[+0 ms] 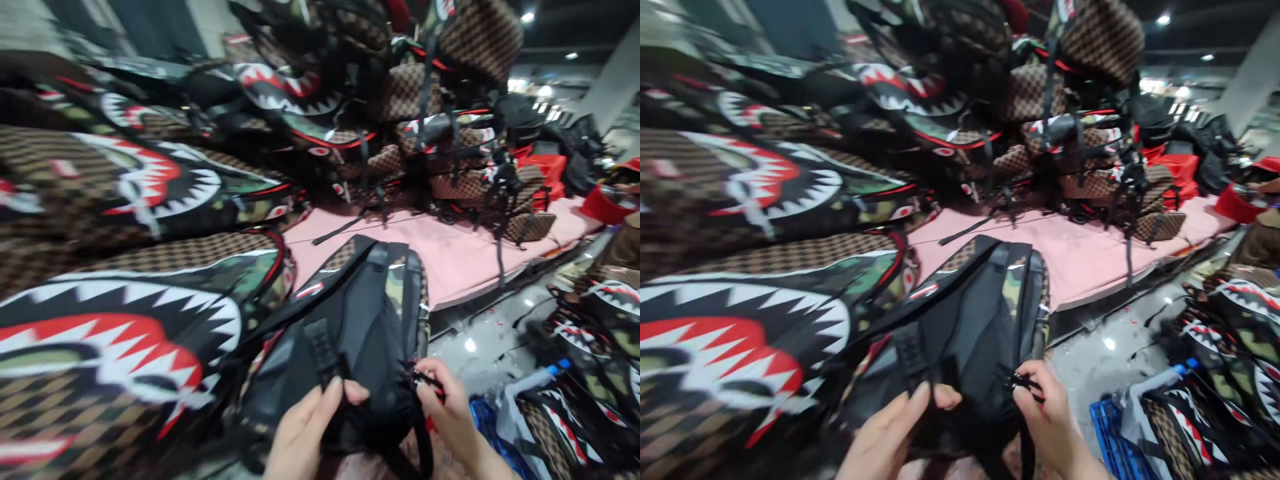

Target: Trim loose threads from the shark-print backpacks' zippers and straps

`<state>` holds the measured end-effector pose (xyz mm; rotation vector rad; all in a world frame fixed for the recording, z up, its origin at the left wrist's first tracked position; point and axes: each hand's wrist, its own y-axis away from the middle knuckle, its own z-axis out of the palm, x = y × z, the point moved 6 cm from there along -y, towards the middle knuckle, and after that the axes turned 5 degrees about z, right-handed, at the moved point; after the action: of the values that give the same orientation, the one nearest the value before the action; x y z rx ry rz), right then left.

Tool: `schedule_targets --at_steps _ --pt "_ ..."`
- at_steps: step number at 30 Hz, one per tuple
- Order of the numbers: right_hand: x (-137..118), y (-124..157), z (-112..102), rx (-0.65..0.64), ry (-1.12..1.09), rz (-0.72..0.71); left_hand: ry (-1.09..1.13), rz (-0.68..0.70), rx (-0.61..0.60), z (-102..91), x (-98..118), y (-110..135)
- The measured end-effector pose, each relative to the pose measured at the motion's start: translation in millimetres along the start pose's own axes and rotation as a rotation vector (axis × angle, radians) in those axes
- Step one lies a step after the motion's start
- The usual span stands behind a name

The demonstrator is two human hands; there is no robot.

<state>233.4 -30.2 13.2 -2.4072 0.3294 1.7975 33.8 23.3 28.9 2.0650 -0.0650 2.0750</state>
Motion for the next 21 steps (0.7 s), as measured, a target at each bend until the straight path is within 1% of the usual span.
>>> schedule_targets --at_steps 2,4,7,10,12,17,21 --pt "-10.9 -2.8 1.5 -0.066 0.012 -0.084 0.195 -0.095 0.033 12.2 2.6 6.6" --pt "-22.9 -4.7 5.6 -0.110 0.042 -0.176 0.290 -0.159 0.083 22.4 5.8 11.2" --pt "-40.2 -7.6 14.1 -0.114 0.122 -0.312 0.306 -0.201 0.133 28.0 6.3 16.3" --pt "-51.9 -11.2 23.9 -0.118 0.193 -0.405 0.268 -0.195 0.137 26.1 2.3 18.1" --pt "-55.9 -13.3 28.8 -0.133 0.223 -0.440 0.231 -0.184 0.115 25.1 -1.1 17.9" --pt "-58.0 -16.9 32.3 -0.194 0.231 -0.471 0.155 -0.184 0.001 28.8 -7.4 17.0" --pt "-57.8 -17.5 27.3 -0.163 0.204 -0.487 0.165 -0.210 -0.013 30.3 -10.4 17.0"
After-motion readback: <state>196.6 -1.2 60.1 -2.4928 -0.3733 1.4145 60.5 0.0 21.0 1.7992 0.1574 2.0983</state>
